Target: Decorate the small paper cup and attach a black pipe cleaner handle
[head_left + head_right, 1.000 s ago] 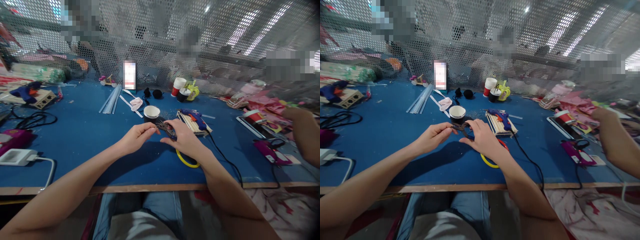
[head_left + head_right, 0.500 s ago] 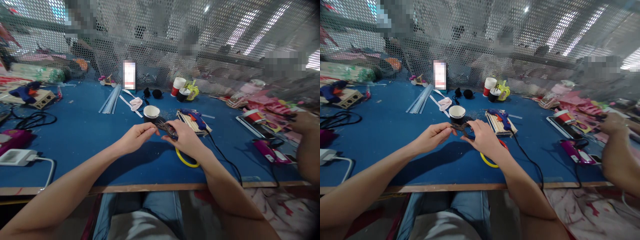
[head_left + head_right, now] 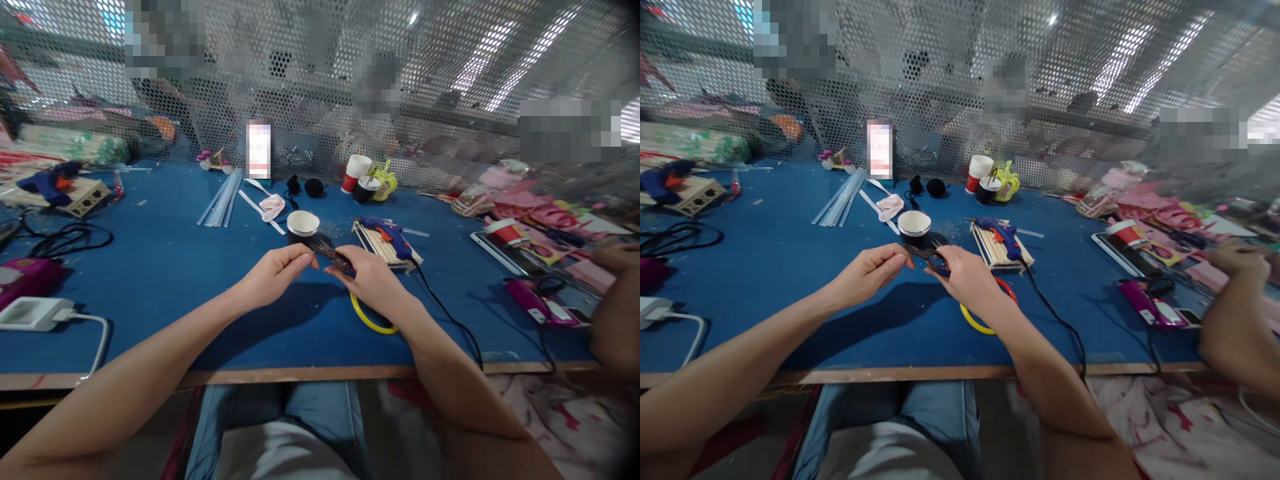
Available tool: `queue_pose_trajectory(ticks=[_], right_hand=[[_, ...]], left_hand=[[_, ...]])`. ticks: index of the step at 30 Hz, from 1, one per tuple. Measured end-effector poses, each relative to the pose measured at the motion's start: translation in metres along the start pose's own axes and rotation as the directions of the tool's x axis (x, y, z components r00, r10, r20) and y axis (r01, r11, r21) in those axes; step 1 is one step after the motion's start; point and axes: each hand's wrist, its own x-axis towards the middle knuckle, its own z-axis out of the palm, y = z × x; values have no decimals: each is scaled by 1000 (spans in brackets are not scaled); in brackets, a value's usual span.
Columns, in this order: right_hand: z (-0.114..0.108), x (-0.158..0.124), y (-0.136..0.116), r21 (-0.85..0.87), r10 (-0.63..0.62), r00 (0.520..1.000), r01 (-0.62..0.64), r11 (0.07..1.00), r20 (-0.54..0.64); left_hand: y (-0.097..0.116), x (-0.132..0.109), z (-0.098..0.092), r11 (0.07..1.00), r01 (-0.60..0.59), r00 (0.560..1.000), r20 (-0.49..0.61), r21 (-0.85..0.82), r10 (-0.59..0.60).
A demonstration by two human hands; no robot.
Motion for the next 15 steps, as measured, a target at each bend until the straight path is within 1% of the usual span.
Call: queue_pose_trajectory(ticks=[4,9,12,15], right_hand=[[2,0,-1,-19,34,999,-33,999,30],[2,1,-2,-8,57,996,-56,998,64],[-1,1,-4,-21,48,998,-47,999,52],[-4,2,-7,-38,15,999,-14,999,33]], left_hand=[[-3,1,1,1000,-9,1000,5,14,9],[-8,1,4,997,-72,996,-63,-43,69],[-9,1,4,992,-92,993,-80,-85,86],[-7,1,3,985,-96,994,-62,-146,87]])
